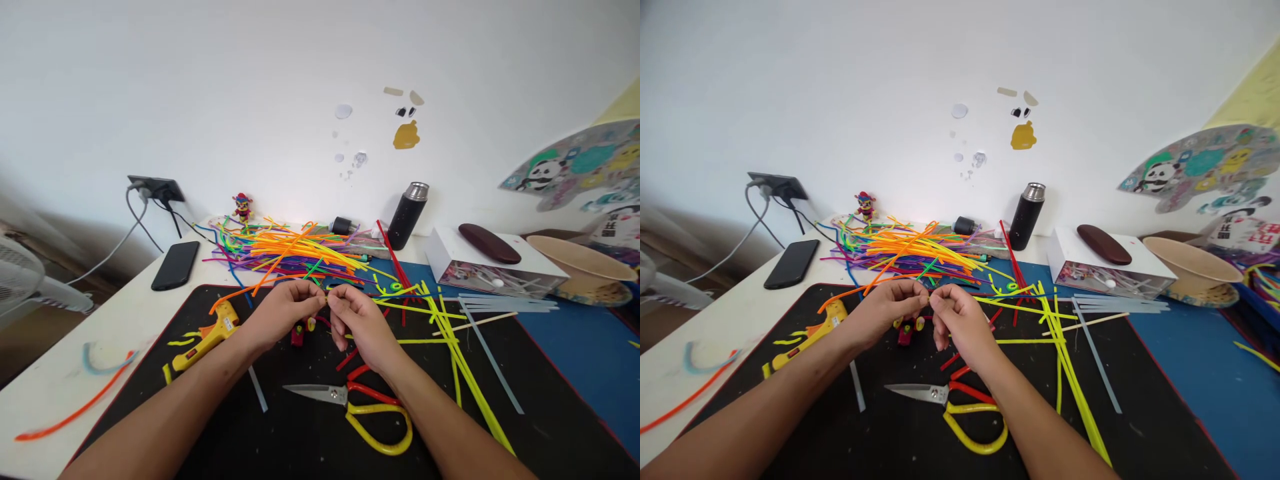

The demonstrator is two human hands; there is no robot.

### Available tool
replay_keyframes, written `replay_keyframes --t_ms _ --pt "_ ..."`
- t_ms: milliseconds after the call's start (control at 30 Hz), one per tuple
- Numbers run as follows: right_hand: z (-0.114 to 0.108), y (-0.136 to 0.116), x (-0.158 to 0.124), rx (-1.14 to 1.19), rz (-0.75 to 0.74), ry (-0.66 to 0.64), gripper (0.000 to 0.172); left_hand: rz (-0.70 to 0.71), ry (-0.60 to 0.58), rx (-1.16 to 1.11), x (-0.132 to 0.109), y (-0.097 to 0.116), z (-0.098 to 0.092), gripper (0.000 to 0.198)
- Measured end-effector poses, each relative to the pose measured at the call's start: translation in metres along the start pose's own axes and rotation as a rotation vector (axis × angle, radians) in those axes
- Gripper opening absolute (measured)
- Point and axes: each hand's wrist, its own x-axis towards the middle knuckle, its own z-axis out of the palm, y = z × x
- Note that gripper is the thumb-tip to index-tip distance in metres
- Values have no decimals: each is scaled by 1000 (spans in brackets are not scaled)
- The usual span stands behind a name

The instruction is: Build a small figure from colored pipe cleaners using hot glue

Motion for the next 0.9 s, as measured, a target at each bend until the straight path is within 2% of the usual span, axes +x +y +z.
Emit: replay_keyframes --t_ms 567,900 --pt "0 7 1 34 -44 -9 38 18 31 -89 -1 -3 6 34" --pt "1 10 1 11 -61 -3 38 48 52 -41 -1 -6 7 35"
